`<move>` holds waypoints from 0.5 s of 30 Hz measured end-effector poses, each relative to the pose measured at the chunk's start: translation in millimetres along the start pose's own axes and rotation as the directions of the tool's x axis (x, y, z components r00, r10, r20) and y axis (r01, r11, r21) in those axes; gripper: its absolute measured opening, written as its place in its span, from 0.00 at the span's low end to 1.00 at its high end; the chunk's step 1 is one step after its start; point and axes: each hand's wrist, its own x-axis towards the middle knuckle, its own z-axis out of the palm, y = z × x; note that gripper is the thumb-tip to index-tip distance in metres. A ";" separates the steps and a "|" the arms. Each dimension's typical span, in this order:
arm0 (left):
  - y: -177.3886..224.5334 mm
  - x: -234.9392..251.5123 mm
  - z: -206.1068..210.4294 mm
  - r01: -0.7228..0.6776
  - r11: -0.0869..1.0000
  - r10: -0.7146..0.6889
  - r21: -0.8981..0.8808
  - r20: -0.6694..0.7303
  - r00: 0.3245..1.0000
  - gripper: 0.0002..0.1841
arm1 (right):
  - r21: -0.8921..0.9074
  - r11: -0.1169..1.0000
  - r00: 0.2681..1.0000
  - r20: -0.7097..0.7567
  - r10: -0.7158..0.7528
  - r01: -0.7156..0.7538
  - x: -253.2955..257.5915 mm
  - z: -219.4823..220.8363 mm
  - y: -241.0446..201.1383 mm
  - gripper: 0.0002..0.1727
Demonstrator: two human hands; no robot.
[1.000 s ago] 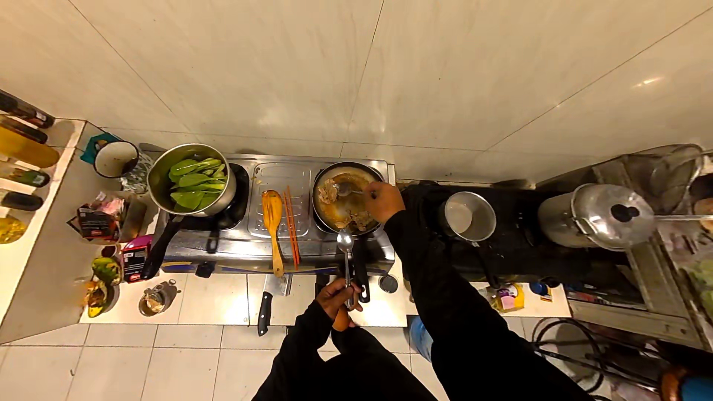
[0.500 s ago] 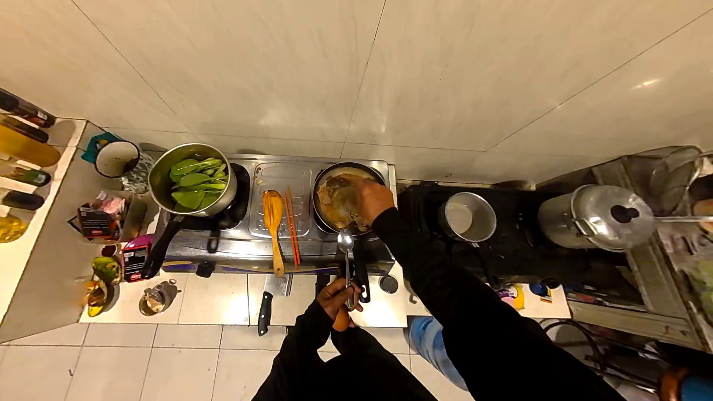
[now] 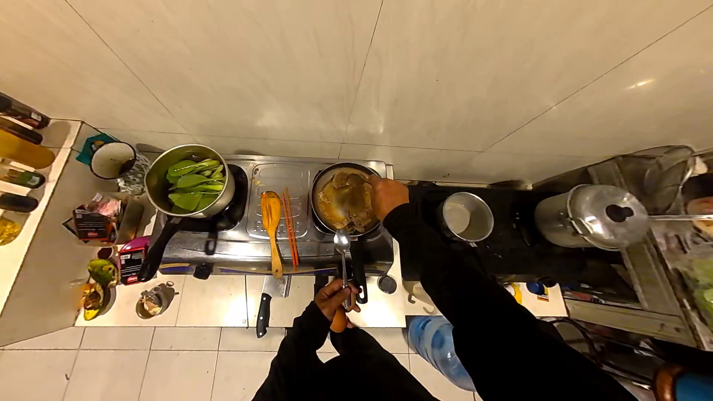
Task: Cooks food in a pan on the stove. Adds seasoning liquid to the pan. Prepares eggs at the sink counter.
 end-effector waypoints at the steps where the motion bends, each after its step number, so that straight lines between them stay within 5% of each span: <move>1: -0.1 0.2 -0.6 -0.005 1.000 0.005 -0.003 0.005 1.000 0.12 | -0.050 0.980 0.938 0.285 0.199 -0.192 16.9 7.7 11.0 0.20; 3: -0.8 0.4 -1.4 -0.018 1.000 0.018 -0.007 0.012 1.000 0.12 | -0.129 0.921 0.827 0.407 0.387 -0.367 33.3 11.3 19.0 0.19; 13: -0.7 0.7 -1.7 -0.010 1.000 0.010 0.005 0.010 1.000 0.12 | 0.029 0.976 0.934 0.296 0.199 -0.217 22.8 43.1 17.7 0.22; 15: -0.2 0.9 -2.1 -0.012 1.000 0.012 0.009 0.012 1.000 0.12 | 0.057 0.978 0.967 0.171 0.189 -0.202 17.2 41.7 24.2 0.20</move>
